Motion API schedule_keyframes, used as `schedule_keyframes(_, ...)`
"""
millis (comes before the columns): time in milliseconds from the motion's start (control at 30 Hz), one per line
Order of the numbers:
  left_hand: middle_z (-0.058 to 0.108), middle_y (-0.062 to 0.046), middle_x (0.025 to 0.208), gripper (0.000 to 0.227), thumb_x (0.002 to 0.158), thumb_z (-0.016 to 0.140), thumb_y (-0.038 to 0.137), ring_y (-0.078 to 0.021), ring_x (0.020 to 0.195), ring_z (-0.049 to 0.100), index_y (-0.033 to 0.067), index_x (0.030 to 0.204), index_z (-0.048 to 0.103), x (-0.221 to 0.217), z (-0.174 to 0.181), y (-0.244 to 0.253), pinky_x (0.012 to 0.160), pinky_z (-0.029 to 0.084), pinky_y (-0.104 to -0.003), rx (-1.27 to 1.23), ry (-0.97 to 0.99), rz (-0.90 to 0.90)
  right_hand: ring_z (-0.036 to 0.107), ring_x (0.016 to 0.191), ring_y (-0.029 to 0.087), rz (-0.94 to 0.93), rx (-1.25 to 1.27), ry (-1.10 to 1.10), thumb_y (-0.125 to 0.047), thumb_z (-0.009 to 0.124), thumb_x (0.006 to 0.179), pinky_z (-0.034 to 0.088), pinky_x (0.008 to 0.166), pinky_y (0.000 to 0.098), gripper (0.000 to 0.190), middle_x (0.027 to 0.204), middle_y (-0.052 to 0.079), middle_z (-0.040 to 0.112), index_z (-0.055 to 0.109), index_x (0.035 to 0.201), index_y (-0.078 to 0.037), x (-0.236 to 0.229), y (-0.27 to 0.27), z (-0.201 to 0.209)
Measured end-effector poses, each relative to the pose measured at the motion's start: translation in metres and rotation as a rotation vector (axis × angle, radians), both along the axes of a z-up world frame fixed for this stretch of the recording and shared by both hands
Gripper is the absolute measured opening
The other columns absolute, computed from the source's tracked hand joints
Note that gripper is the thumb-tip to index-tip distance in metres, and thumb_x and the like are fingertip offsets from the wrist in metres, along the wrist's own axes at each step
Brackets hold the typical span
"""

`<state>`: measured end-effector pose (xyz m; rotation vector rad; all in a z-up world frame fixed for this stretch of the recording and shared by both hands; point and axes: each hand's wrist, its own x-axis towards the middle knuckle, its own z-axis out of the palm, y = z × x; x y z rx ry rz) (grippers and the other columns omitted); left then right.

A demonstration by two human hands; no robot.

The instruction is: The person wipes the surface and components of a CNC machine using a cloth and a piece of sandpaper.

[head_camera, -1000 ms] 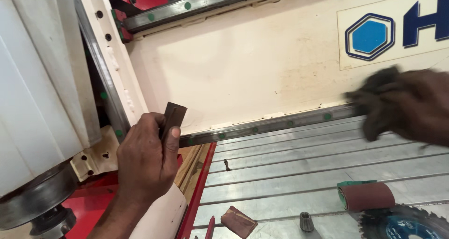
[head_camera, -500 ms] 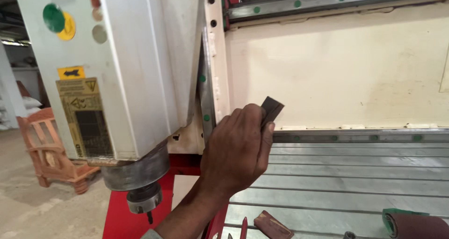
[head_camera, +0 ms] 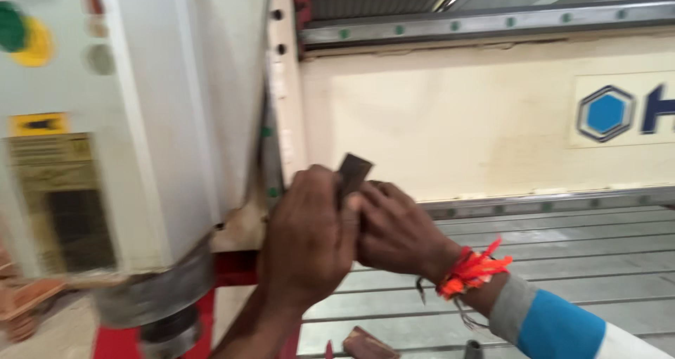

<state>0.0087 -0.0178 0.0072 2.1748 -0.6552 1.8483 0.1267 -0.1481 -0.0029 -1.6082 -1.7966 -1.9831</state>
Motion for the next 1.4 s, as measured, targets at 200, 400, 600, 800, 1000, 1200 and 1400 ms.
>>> schedule_keyframes(200,0.057,-0.013,0.083,0.021,0.106,0.053,0.022,-0.0284,0.076,0.061,0.0019,0.099,0.053,0.013,-0.003,-0.009,0.066,0.050,-0.044,0.010,0.051,0.124,0.064,0.097,0.023,-0.083,-0.099,0.055,-0.027,0.068,0.083,0.055,0.064,0.0358,0.027,0.103,0.013,0.062,0.064,0.081,0.000,0.012,-0.029,0.015)
schedule_keyframes(400,0.059,-0.014,0.080,0.023,0.103,0.054,0.023,-0.0292,0.066,0.063,0.0002,0.100,0.055,0.021,-0.005,-0.020,0.058,0.050,-0.045,0.016,0.056,0.225,0.065,0.081,0.023,-0.179,-0.152,0.095,-0.024,0.071,0.087,0.056,0.060,0.0365,0.023,0.092,0.009,0.060,0.064,0.095,-0.004,0.043,-0.116,0.017)
schedule_keyframes(600,0.061,-0.013,0.076,0.026,0.104,0.053,0.024,-0.0243,0.059,0.065,-0.0008,0.099,0.054,0.026,-0.006,-0.028,0.051,0.049,-0.040,-0.010,0.078,0.275,0.065,0.076,0.023,-0.313,-0.233,0.183,-0.034,0.077,0.080,0.061,0.061,0.0366,0.051,0.105,0.016,0.062,0.060,0.115,-0.001,0.102,-0.217,0.010)
schedule_keyframes(800,0.060,-0.012,0.077,0.026,0.106,0.054,0.024,-0.0251,0.063,0.064,-0.0004,0.098,0.054,0.025,-0.009,-0.032,0.055,0.049,-0.041,0.035,0.035,0.281,0.067,0.079,0.020,-0.799,-0.215,0.307,-0.053,0.084,0.063,0.062,0.069,0.0376,0.080,0.116,0.012,0.065,0.064,0.127,-0.010,0.176,-0.350,-0.011)
schedule_keyframes(1000,0.059,-0.011,0.074,0.025,0.104,0.053,0.026,-0.0260,0.063,0.063,0.0026,0.093,0.053,0.018,-0.003,-0.036,0.055,0.049,-0.043,0.016,0.093,0.319,0.069,0.099,0.026,-0.697,0.041,0.183,-0.061,0.089,0.049,0.060,0.079,0.0386,0.086,0.114,0.010,0.066,0.069,0.113,-0.007,0.222,-0.460,-0.024)
schedule_keyframes(1200,0.056,-0.013,0.075,0.020,0.102,0.055,0.022,-0.0308,0.068,0.059,0.0036,0.094,0.051,0.003,0.004,-0.033,0.068,0.049,-0.047,0.086,0.066,0.280,0.067,0.112,0.030,-0.992,0.166,0.413,-0.035,0.088,0.060,0.058,0.092,0.0405,0.071,0.129,0.016,0.063,0.070,0.124,-0.009,0.127,-0.443,-0.027)
schedule_keyframes(1400,0.055,-0.013,0.076,0.018,0.105,0.057,0.019,-0.0312,0.071,0.058,0.0040,0.098,0.050,0.001,-0.006,-0.021,0.070,0.049,-0.047,0.088,0.067,0.283,0.058,0.117,0.033,-0.476,0.667,0.491,-0.013,0.068,0.095,0.051,0.105,0.0414,0.037,0.127,0.019,0.056,0.062,0.129,0.001,0.030,-0.428,-0.121)
